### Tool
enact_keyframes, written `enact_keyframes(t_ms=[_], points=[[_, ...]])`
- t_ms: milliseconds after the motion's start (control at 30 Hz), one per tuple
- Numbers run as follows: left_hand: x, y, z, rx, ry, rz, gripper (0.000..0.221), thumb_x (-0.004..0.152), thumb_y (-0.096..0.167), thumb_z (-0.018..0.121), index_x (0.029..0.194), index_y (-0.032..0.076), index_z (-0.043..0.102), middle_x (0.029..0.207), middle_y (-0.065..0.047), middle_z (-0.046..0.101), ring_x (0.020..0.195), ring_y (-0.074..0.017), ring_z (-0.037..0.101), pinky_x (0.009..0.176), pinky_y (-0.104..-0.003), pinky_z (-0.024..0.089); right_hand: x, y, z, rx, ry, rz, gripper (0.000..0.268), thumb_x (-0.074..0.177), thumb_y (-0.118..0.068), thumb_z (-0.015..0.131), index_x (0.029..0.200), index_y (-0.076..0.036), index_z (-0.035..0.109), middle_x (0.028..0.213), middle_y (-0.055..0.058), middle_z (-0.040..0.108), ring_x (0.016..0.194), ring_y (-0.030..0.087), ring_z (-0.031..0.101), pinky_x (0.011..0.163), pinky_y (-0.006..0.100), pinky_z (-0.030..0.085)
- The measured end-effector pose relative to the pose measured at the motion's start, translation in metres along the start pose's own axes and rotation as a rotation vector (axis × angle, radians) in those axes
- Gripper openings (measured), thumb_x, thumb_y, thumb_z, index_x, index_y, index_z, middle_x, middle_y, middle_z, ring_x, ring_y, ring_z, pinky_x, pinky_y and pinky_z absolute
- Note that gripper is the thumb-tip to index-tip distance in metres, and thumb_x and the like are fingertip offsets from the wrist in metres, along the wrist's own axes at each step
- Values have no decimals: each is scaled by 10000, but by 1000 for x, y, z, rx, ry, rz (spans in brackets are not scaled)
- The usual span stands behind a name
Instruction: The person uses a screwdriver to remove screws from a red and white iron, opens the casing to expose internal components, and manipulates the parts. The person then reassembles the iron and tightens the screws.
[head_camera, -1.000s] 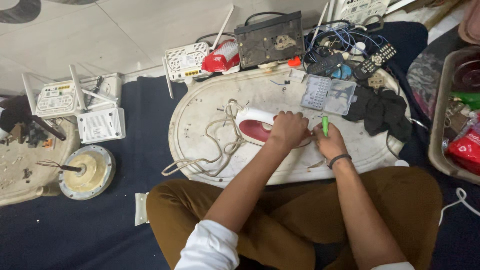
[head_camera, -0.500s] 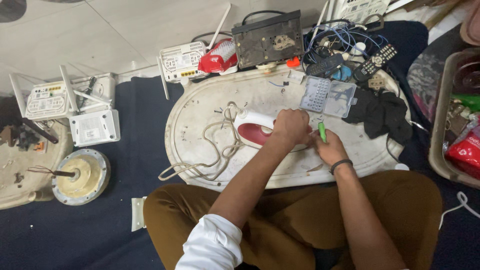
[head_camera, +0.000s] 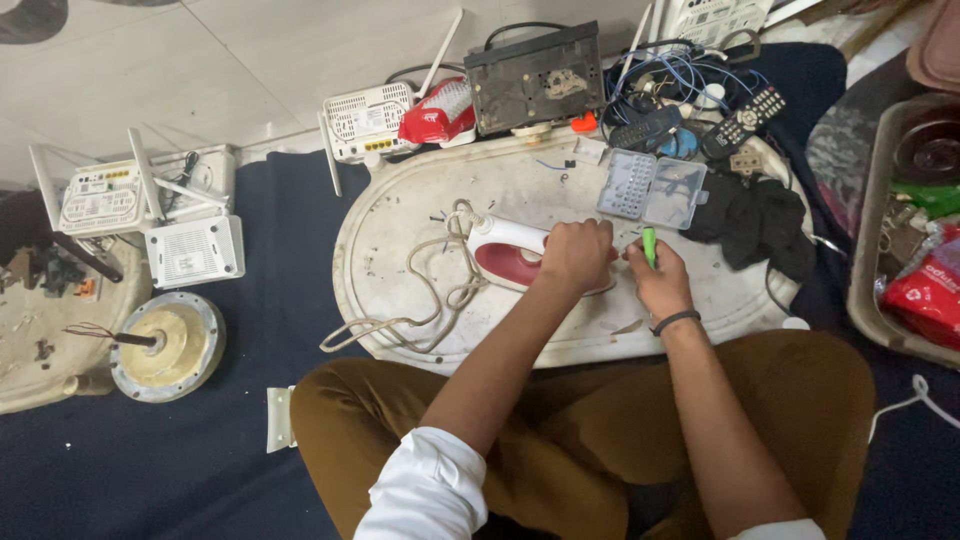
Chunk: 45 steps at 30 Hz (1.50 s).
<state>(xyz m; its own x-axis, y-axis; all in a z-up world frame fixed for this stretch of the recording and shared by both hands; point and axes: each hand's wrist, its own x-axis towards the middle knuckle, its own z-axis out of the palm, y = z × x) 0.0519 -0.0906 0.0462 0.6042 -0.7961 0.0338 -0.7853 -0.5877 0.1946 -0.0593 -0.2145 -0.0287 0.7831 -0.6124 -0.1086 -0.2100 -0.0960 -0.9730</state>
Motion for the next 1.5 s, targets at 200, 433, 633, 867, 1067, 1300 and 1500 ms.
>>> enact_keyframes(t_ms=[200, 433, 633, 867, 1067, 1300, 1500], points=[[1, 3, -4, 38, -116, 7, 296, 861, 360, 717, 1026, 115, 700, 913, -119, 754, 834, -300, 746, 848, -507, 539, -3, -6, 1, 103, 6, -31, 144, 1007, -206, 652, 996, -64, 669, 798, -57, 613, 686, 38, 500, 596, 235, 407], [-9, 18, -10, 312, -136, 60, 188, 942, 308, 692, 1055, 165, 740, 955, -50, 768, 1135, -297, 679, 1266, -700, 16, -4, -20, 2, 294, -25, 166, 102, 992, -224, 676, 989, -125, 654, 681, -80, 457, 513, 23, 354, 419, 220, 240], [-41, 7, -14, 41, 511, 231, 353, 789, 188, 704, 1135, 117, 696, 1066, -48, 745, 1164, -266, 651, 1223, -616, 230, -6, -24, 1, 520, -137, 135, 101, 985, -209, 686, 1015, -119, 649, 755, -94, 529, 547, -5, 404, 438, 187, 269], [-69, -18, -14, -472, 409, 199, 149, 929, 148, 684, 1075, 137, 706, 1039, -21, 742, 1090, -234, 676, 1150, -447, 455, -10, -24, 8, 566, -309, 93, 175, 941, -161, 738, 1048, -45, 663, 697, -62, 512, 533, 18, 385, 448, 198, 275], [-72, -11, -6, -506, 622, 153, 155, 920, 168, 708, 1074, 161, 725, 1174, -18, 711, 1241, -271, 614, 1201, -530, 338, -9, -27, 8, 605, -309, 38, 346, 1048, -330, 645, 1070, 15, 666, 678, -28, 466, 556, 47, 379, 480, 219, 284], [-72, -10, 3, -581, 622, 78, 139, 885, 242, 757, 1019, 210, 777, 1234, 38, 678, 1294, -249, 538, 1232, -541, 237, -2, -21, 7, 939, -101, -135, 525, 1133, -545, 429, 1005, -55, 567, 796, 34, 494, 701, 137, 471, 651, 294, 410], [-72, -9, 8, -662, 630, 68, 140, 915, 209, 749, 1052, 189, 772, 1209, 41, 715, 1296, -233, 549, 1236, -514, 226, -2, -11, 7, 806, -37, -285, 398, 1117, -462, 513, 1023, -75, 524, 888, 91, 557, 736, 173, 520, 648, 314, 436]])
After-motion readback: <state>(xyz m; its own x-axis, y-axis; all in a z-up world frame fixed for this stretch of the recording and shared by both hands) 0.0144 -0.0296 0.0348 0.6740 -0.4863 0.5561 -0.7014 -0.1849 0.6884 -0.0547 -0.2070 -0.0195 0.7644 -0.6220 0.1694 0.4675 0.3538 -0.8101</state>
